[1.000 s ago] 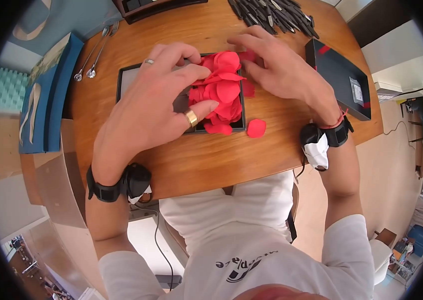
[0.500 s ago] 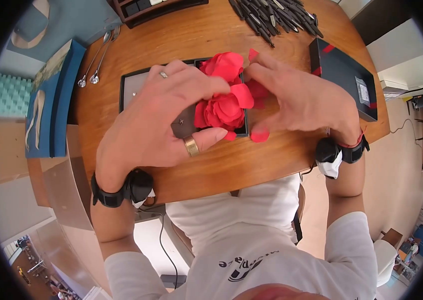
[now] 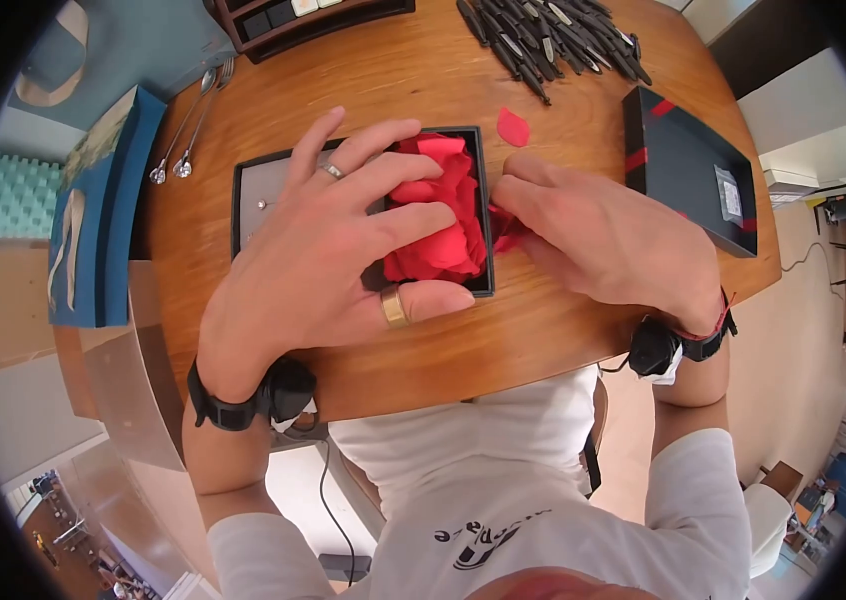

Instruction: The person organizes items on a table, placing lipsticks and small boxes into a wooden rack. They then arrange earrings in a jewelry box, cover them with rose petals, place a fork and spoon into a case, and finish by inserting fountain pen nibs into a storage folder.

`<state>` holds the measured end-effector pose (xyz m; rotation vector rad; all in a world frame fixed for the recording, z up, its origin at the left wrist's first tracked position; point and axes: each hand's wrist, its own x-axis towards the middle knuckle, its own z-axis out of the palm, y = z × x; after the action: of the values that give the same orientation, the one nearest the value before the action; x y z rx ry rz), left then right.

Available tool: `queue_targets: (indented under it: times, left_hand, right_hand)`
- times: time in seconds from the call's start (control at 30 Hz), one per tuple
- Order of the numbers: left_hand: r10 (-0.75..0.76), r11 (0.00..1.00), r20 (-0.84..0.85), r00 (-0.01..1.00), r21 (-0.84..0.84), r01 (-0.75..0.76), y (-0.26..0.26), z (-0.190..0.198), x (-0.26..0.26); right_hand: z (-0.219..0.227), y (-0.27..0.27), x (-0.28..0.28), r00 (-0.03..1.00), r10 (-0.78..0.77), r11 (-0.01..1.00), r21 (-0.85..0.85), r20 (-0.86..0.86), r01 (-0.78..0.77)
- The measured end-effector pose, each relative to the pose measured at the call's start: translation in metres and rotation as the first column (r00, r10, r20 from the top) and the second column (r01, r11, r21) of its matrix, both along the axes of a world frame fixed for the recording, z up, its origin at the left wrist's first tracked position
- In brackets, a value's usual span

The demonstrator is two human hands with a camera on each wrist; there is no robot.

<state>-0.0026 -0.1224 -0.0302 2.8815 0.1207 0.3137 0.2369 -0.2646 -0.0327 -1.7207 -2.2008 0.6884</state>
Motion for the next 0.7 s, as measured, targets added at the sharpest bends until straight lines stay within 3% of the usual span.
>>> queue_targets:
  times: [0.1,0.17,0.2,0.27,0.33,0.37,0.4,0.43,0.47,0.53,0.6,0.7]
  left_hand:
    - [0.015,1.0,0.012,1.0,-0.019,-0.015,-0.001,0.002,0.001]
    - [0.031,0.999,0.04,0.999,-0.045,-0.03,0.0,0.0,0.0]
    - [0.057,0.997,0.12,0.991,-0.064,-0.049,0.003,-0.003,-0.001]
    - [0.092,0.993,0.201,0.975,-0.087,-0.075,0.008,-0.006,-0.002]
    - [0.091,0.994,0.219,0.972,-0.083,-0.074,0.012,-0.004,-0.002]
    - [0.096,0.993,0.224,0.97,-0.085,-0.079,0.013,-0.005,-0.003]
    - [0.052,0.998,0.209,0.977,-0.03,-0.047,0.015,-0.005,-0.004]
    - [0.009,1.0,0.19,0.982,0.024,-0.014,0.016,-0.006,-0.005]
    - [0.01,1.0,0.194,0.981,0.023,-0.015,0.016,-0.007,-0.005]
    - [0.021,0.997,0.182,0.983,0.066,-0.033,0.016,-0.009,-0.006]
    - [0.066,0.998,0.178,0.982,-0.006,-0.066,0.016,-0.006,-0.006]
    - [0.109,0.991,0.196,0.975,-0.094,-0.092,0.017,-0.004,-0.009]
  right_hand:
    - [-0.001,0.002,0.003,0.999,-0.015,1.0,0.006,0.037,0.015]
    - [-0.006,0.007,0.009,0.998,0.035,0.985,0.168,-0.054,-0.025]
    - [-0.006,0.008,0.012,0.998,0.041,0.986,0.166,-0.052,-0.032]
    - [-0.004,0.011,0.016,0.99,-0.043,0.942,0.325,-0.137,0.087]
    - [0.011,0.013,0.012,0.982,-0.032,0.937,0.338,-0.184,0.094]
    - [0.017,0.011,0.004,0.891,-0.169,0.95,0.171,-0.421,0.261]
    - [0.02,0.01,-0.004,0.728,-0.322,0.924,-0.034,-0.606,0.38]
    - [0.02,0.012,-0.013,0.667,-0.337,0.912,-0.056,-0.665,0.406]
    - [0.014,0.015,-0.019,0.67,-0.337,0.913,-0.055,-0.662,0.405]
    - [-0.001,0.017,-0.025,0.759,-0.123,0.918,0.217,-0.639,0.331]
    - [0.003,0.016,-0.021,0.781,-0.127,0.916,0.229,-0.612,0.329]
    - [0.014,0.017,-0.007,0.806,-0.398,0.83,0.202,-0.439,0.52]
